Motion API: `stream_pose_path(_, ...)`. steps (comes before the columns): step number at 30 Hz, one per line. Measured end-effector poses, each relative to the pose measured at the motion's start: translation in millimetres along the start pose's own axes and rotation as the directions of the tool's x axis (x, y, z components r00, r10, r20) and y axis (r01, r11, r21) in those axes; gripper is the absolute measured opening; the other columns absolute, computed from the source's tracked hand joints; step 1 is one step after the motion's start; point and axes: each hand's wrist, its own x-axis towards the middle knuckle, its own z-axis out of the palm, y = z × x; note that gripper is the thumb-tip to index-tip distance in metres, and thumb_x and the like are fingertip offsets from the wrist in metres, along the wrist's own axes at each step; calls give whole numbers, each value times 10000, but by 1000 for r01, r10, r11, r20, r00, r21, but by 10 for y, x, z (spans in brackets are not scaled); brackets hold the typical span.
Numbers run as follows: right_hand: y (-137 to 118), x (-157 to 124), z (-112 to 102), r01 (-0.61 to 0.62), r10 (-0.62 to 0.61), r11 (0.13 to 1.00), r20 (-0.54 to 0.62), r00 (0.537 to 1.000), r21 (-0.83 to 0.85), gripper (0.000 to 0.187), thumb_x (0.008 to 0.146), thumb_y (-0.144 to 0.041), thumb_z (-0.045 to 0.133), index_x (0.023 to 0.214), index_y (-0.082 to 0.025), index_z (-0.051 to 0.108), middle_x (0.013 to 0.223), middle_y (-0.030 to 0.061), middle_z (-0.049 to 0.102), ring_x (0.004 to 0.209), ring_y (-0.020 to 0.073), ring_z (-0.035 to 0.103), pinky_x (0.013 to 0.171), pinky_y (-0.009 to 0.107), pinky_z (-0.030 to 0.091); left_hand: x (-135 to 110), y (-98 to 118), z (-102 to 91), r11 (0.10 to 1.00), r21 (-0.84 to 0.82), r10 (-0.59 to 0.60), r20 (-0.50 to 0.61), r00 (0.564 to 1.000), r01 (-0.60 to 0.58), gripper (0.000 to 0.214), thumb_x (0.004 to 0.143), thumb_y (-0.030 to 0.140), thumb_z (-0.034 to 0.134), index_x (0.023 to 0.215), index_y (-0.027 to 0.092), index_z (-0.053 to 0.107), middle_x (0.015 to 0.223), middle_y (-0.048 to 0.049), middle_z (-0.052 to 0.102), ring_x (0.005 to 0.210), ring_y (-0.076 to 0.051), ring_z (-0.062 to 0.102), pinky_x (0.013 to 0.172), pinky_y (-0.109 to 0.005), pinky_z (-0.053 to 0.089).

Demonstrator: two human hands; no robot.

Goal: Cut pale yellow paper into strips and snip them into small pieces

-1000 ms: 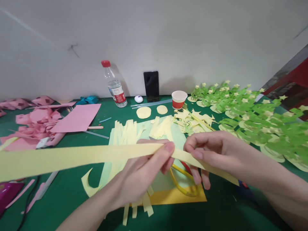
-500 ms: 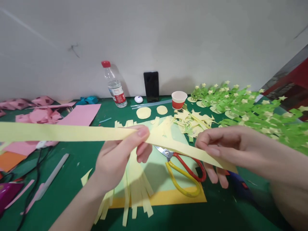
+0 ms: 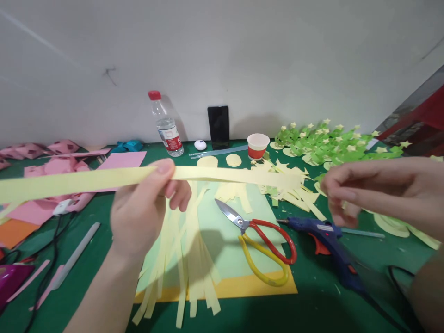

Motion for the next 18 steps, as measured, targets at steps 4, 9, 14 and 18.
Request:
stream_pose_path(4, -64, 38, 202, 223, -242, 969, -215, 946, -105, 139, 721, -401, 632, 742, -267, 665, 807, 20, 677, 769, 183, 626, 726, 301, 523, -57, -52, 94, 944, 325, -16, 228, 974, -61, 394, 893, 253, 401, 505, 189, 382, 484, 51, 333, 446, -81, 338, 429, -220, 285)
stream_pose_path(9, -112, 123, 555, 244, -248, 964, 19, 969, 102, 116, 777, -294, 575, 729, -213, 642, 806, 25, 678, 766, 159, 618, 652, 227, 514, -148, 9, 270, 893, 415, -82, 531, 844, -174, 358, 901, 193, 312, 543, 198, 333, 489, 62, 326, 424, -82, 322, 447, -236, 286)
stream_pose_path(14, -86, 137, 657, 29, -110, 926, 197, 974, 376, 126, 757, -273, 602, 672, -180, 601, 628, -12, 601, 577, 99, 564, 536, 185, 467, -188, 1, 356, 898, 400, -103, 599, 794, -186, 360, 907, 228, 285, 550, 212, 322, 462, 64, 326, 389, -87, 328, 422, -246, 265)
stream_pose_path(18, -67, 150, 673, -78, -72, 863, 274, 959, 499, 138, 704, -267, 677, 668, -176, 581, 645, -24, 585, 535, 83, 553, 509, 180, 458, -208, -18, 392, 887, 425, -131, 604, 786, -179, 348, 902, 230, 268, 568, 211, 360, 447, 66, 342, 374, -86, 346, 411, -240, 270)
